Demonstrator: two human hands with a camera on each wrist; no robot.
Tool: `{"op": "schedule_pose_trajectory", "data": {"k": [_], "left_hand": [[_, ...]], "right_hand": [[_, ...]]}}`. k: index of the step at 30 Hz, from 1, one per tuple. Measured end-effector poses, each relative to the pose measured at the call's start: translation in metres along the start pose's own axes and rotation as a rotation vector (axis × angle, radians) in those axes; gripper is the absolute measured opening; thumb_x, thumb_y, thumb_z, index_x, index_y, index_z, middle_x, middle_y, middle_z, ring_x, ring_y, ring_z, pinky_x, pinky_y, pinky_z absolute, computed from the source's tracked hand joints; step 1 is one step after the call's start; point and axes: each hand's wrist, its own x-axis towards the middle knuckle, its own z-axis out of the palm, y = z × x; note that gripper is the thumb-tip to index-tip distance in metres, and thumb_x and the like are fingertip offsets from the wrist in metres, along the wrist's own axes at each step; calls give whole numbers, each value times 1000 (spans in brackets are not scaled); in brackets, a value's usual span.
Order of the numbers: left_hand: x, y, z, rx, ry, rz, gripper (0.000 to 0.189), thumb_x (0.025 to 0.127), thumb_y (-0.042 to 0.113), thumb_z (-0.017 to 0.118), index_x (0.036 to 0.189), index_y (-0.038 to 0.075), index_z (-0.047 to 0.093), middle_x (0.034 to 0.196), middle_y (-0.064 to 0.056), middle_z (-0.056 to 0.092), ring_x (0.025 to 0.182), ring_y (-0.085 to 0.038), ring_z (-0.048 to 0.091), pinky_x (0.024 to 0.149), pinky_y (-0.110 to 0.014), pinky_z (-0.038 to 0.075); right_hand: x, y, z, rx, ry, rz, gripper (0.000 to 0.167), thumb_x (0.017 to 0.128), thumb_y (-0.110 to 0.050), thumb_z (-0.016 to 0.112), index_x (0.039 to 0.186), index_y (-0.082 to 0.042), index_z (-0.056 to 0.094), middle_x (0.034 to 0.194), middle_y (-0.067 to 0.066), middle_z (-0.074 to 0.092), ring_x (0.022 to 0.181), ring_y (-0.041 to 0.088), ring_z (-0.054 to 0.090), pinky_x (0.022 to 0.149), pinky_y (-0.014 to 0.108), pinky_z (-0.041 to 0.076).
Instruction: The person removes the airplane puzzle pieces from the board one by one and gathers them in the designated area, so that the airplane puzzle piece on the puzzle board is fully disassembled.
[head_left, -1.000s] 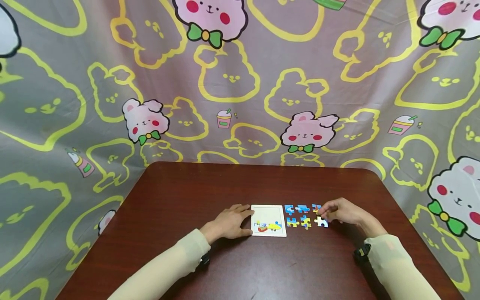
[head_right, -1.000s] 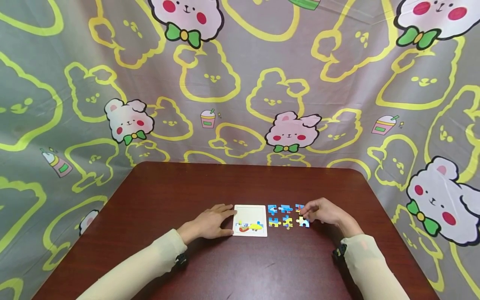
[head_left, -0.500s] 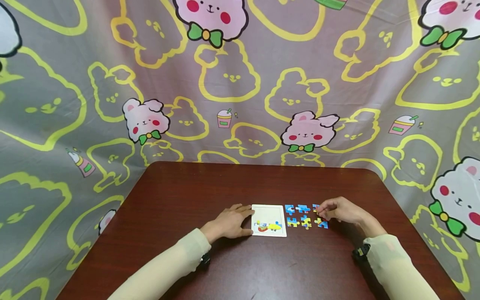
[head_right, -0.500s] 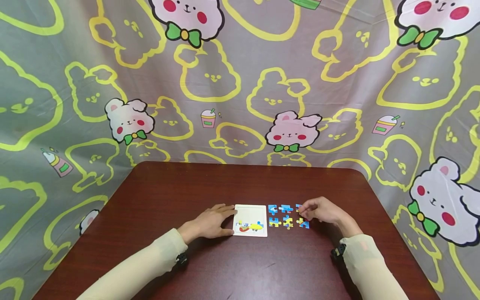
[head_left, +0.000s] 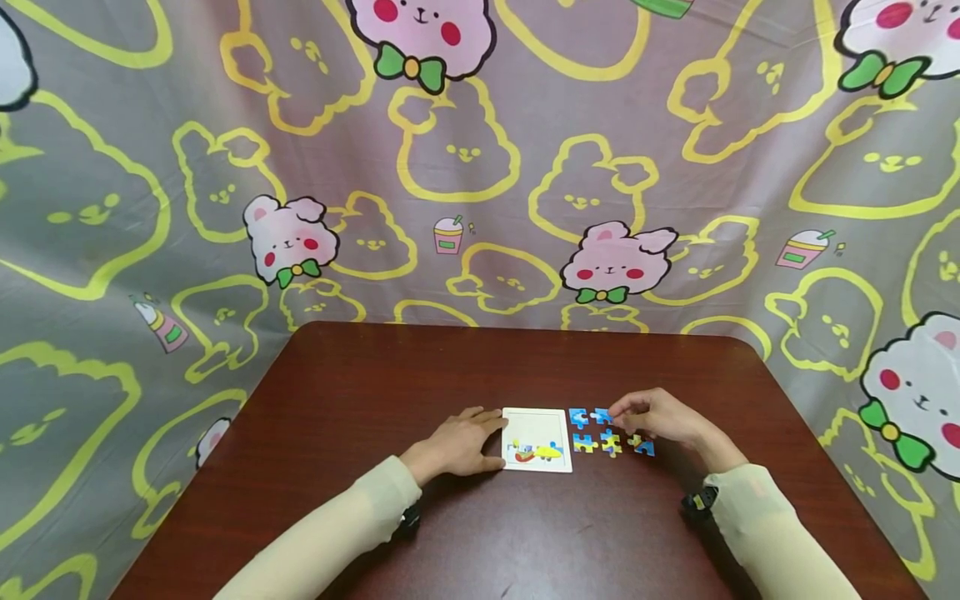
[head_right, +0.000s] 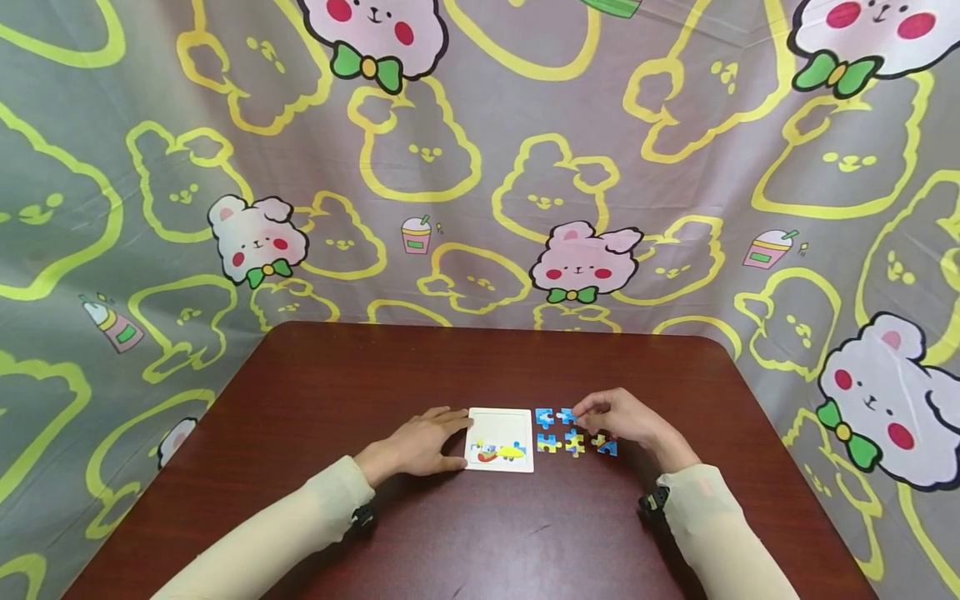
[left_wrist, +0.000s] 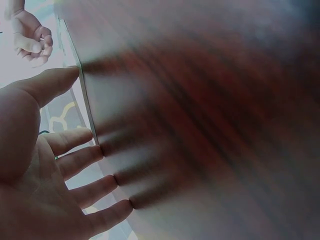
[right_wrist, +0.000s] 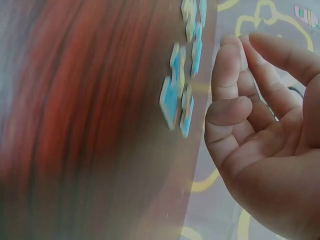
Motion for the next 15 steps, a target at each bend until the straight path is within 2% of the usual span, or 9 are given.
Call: {"op": "schedule_pose_trajectory", "data": {"k": [9, 15], "left_hand": [[0, 1, -1, 1, -9, -4, 70, 91, 51, 65, 150, 18, 46, 160, -3, 40, 147, -33, 37, 109, -57, 43], [0, 1, -1, 3, -7, -3, 70, 91, 52, 65, 150, 18, 46, 160, -3, 40, 147, -33, 37, 109, -58, 43]], "right_hand": [[11, -16, 21, -2, -7, -16, 28, 91, -21, 71, 113, -3, 72, 98, 14, 75, 79, 22, 67, 55, 30, 47], [17, -23, 33, -27, -26, -51, 25, 93, -20, 70, 112, -4, 72, 91, 13, 74, 72, 20, 62, 49, 25, 40]]}}
